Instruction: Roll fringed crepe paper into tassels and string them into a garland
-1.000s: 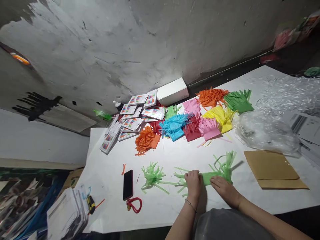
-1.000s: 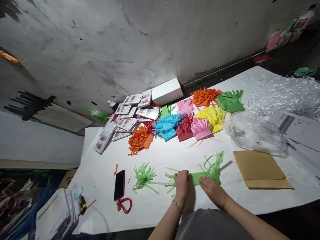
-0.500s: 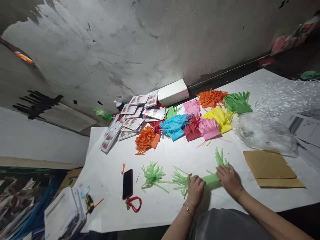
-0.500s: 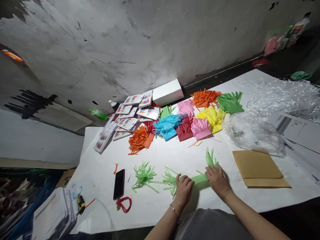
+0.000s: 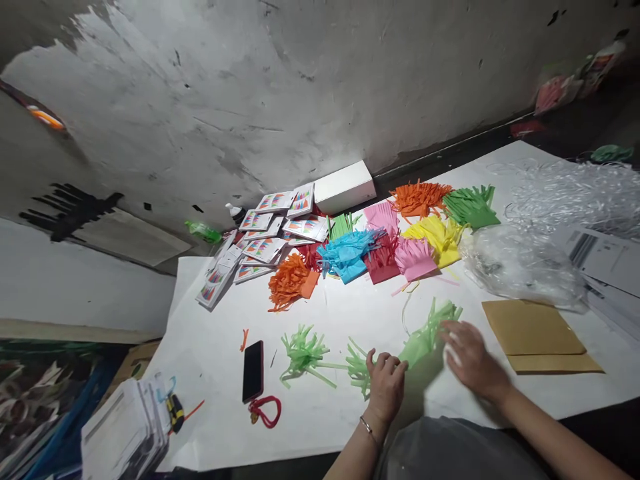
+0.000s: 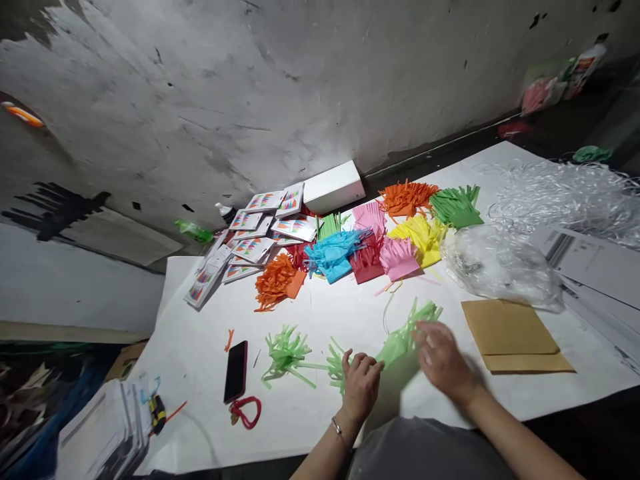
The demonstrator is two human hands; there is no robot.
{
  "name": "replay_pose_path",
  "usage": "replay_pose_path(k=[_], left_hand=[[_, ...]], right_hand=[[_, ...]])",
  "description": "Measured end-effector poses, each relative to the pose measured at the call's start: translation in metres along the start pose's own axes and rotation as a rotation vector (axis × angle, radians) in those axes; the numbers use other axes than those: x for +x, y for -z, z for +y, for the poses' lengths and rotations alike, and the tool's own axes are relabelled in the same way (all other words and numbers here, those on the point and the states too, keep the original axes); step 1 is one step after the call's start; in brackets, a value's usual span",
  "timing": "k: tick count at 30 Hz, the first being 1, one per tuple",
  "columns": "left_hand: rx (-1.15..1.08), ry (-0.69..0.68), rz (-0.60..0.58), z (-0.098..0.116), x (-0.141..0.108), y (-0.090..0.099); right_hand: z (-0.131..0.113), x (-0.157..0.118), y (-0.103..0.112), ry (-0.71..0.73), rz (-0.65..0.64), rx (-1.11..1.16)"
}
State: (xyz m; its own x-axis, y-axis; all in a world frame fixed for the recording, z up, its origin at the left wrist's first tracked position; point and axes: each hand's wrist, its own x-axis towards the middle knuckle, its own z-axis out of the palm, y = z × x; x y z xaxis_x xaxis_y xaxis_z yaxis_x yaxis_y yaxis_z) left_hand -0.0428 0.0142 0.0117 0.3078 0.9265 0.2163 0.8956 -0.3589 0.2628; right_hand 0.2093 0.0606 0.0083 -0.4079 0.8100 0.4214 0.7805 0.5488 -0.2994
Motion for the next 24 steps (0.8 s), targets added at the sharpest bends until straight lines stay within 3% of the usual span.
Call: replay_pose_path(k=[3, 5, 9, 12, 14, 15, 17, 21, 24], left_hand=[[-0.005, -0.035, -0.008, 0.008, 0.007, 0.008], [0.003, -0.044, -0.01, 0.01, 0.009, 0.014], [0.007, -0.023, 0.001, 0.003, 0.006, 0.024], [0.01, 0.002, 0.04, -0.004, 0.0, 0.026], [0.011, 0.006, 0.067, -0.005, -0.001, 0.024], [0.009, 0.002, 0.082, -0.004, 0.0, 0.022], [0.0, -0.017, 0.108, 0.0, 0.003, 0.019], [-0.02, -0.084, 0.114, 0.009, 0.009, 0.015], [-0.023, -0.148, 0.087, 0.009, 0.01, 0.013]], right_hand=[[-0.04, 0.013, -0.025, 0.118, -0.073, 0.051], [-0.041, 0.019, -0.038, 0.063, -0.061, 0.031], [0.012, 0.014, -0.037, -0.126, -0.009, -0.033], [0.061, 0.001, -0.015, -0.258, 0.048, -0.096], [0.074, -0.005, 0.001, -0.345, 0.106, -0.149], [0.072, -0.006, 0.006, -0.342, 0.123, -0.15], [0.052, -0.005, 0.01, -0.206, 0.106, -0.078], [-0.017, 0.007, -0.011, 0.315, -0.037, 0.191], [-0.042, 0.014, -0.033, 0.352, -0.028, 0.23]])
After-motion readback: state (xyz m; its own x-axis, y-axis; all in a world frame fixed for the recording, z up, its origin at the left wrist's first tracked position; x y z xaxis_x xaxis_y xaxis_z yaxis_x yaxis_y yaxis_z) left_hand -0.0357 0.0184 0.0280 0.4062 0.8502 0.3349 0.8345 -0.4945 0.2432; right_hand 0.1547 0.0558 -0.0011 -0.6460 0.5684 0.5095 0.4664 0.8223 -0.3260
